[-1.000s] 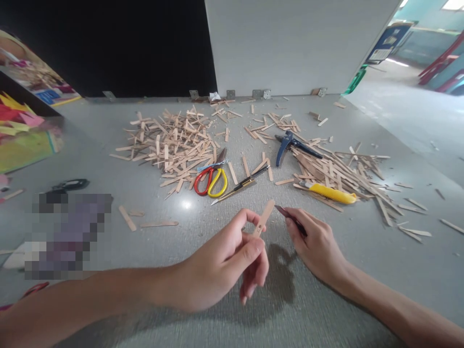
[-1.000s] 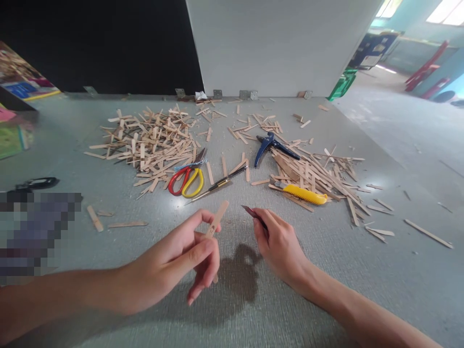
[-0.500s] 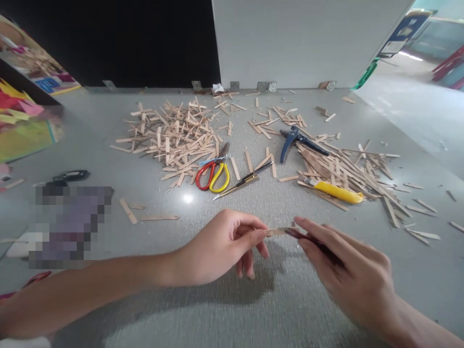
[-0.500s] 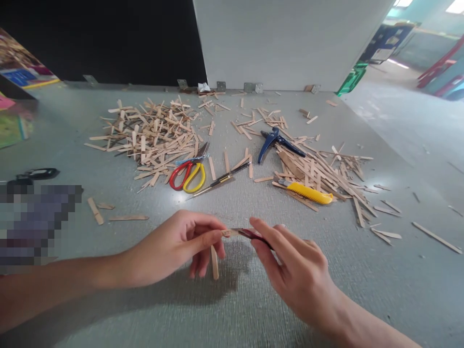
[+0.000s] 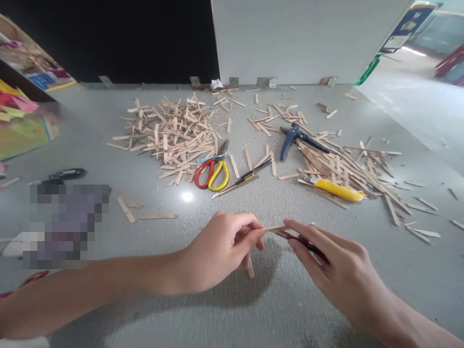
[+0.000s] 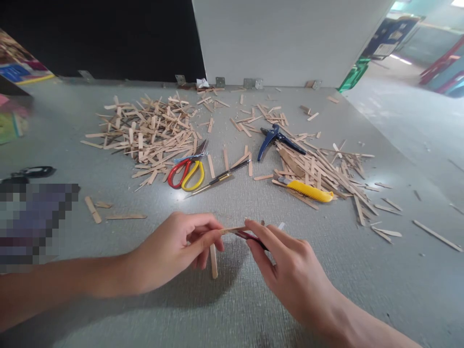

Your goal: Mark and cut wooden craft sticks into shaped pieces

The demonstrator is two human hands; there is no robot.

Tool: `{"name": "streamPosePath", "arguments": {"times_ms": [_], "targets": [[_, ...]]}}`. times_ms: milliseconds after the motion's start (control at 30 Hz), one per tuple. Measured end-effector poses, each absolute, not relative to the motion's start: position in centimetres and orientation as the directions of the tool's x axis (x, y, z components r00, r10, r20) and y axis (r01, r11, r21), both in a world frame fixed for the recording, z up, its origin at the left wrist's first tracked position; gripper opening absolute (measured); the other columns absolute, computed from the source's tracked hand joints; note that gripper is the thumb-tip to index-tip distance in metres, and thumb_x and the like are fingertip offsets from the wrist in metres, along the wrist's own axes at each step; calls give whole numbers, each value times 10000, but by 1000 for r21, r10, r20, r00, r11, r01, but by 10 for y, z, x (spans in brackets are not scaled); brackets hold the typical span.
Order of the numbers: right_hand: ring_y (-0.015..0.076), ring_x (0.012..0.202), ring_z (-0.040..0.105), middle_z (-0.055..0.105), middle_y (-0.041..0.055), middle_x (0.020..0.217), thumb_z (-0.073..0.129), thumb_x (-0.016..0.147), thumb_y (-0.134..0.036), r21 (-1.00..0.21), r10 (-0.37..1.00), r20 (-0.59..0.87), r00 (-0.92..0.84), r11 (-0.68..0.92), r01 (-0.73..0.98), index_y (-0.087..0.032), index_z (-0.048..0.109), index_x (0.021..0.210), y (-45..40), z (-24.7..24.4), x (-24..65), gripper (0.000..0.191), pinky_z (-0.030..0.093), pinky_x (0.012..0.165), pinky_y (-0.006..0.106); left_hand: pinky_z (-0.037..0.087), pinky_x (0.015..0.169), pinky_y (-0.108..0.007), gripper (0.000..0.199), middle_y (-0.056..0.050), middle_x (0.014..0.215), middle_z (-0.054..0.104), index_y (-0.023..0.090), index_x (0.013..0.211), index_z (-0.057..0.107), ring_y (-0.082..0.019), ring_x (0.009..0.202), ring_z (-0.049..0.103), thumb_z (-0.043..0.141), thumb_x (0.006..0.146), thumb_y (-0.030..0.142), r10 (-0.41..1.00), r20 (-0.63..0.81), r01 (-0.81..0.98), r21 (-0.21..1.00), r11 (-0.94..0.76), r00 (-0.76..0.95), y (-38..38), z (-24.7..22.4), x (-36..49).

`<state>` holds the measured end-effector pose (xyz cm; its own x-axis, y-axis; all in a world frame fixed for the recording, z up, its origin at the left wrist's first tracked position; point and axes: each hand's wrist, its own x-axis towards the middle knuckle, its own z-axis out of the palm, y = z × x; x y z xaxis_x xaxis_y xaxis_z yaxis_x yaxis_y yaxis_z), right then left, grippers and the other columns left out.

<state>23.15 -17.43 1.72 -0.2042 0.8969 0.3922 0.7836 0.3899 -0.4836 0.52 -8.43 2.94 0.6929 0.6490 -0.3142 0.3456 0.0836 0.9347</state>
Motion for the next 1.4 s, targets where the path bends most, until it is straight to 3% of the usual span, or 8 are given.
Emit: {"name": "streamPosePath", "arguments": {"times_ms": [167, 367, 500, 633, 900, 1200, 1300, 1400], "targets": [[140, 649, 769, 833, 49, 963, 500, 1132, -223, -470, 890, 405, -207, 397, 788, -166, 675, 1280, -173, 16, 228, 236, 576, 560, 245, 491, 510, -187, 294, -26, 742, 754, 170, 914, 696, -118, 536, 698, 517, 1066, 348, 661, -281, 376, 927, -2, 696, -87, 25, 4], [97, 620, 736, 821, 8, 897, 539, 1106, -217, -561, 919, 370, -139, 339, 755, -194, 671, 1268, -175, 16, 224, 211, 534, 505, 175, 460, 470, -181, 311, -34, 803, 764, 172, 884, 662, -121, 533, 709, 545, 1057, 402, 651, -318, 341, 935, 95, 689, -85, 27, 5], [73, 509, 651, 754, -52, 736, 565, 1091, -234, -604, 937, 338, -84, 285, 744, -216, 652, 1232, -175, 15, 222, 166, 469, 437, 142, 468, 467, -184, 283, -30, 802, 761, 174, 886, 645, -127, 531, 716, 555, 1051, 385, 654, -333, 323, 936, 142, 679, -86, 26, 5], [67, 445, 530, 684, -88, 666, 596, 1070, -249, -623, 937, 346, -43, 264, 737, -243, 620, 1045, -176, 13, 220, 35, 478, 469, 143, 467, 468, -185, 261, -31, 812, 762, 177, 884, 624, -125, 530, 713, 551, 1055, 361, 664, -331, 302, 939, 163, 671, -88, 24, 5], [75, 473, 464, 595, -82, 622, 630, 1012, -194, -733, 954, 301, -8, 237, 637, -236, 608, 867, -172, 15, 220, 153, 398, 443, 161, 484, 481, -181, 285, 0, 697, 682, 167, 858, 602, -113, 523, 681, 549, 1070, 350, 603, -362, 192, 925, 329, 711, -83, 32, 6], [87, 459, 429, 523, -68, 548, 631, 976, -256, -866, 987, 145, 62, 97, 490, -217, 615, 738, -168, 12, 219, 242, 337, 417, 189, 514, 500, -203, 384, -5, 732, 682, 163, 856, 585, -113, 533, 678, 642, 1025, 502, 564, -351, 131, 910, 393, 747, -80, 29, 7], [98, 467, 467, 551, -49, 560, 621, 993, -305, -867, 994, 97, 50, 59, 495, -215, 611, 739, -168, 12, 220, 270, 372, 426, 197, 520, 506, -215, 389, -1, 728, 676, 166, 852, 582, -119, 535, 680, 654, 1015, 512, 565, -354, 135, 910, 391, 745, -79, 29, 7], [94, 445, 458, 564, -52, 555, 651, 1023, -385, -781, 980, 197, 13, 149, 606, -211, 627, 779, -169, 10, 221, 300, 377, 411, 203, 512, 501, -220, 375, 0, 734, 678, 169, 848, 580, -120, 531, 677, 658, 1013, 496, 577, -369, 150, 908, 391, 729, -79, 28, 9]]}}
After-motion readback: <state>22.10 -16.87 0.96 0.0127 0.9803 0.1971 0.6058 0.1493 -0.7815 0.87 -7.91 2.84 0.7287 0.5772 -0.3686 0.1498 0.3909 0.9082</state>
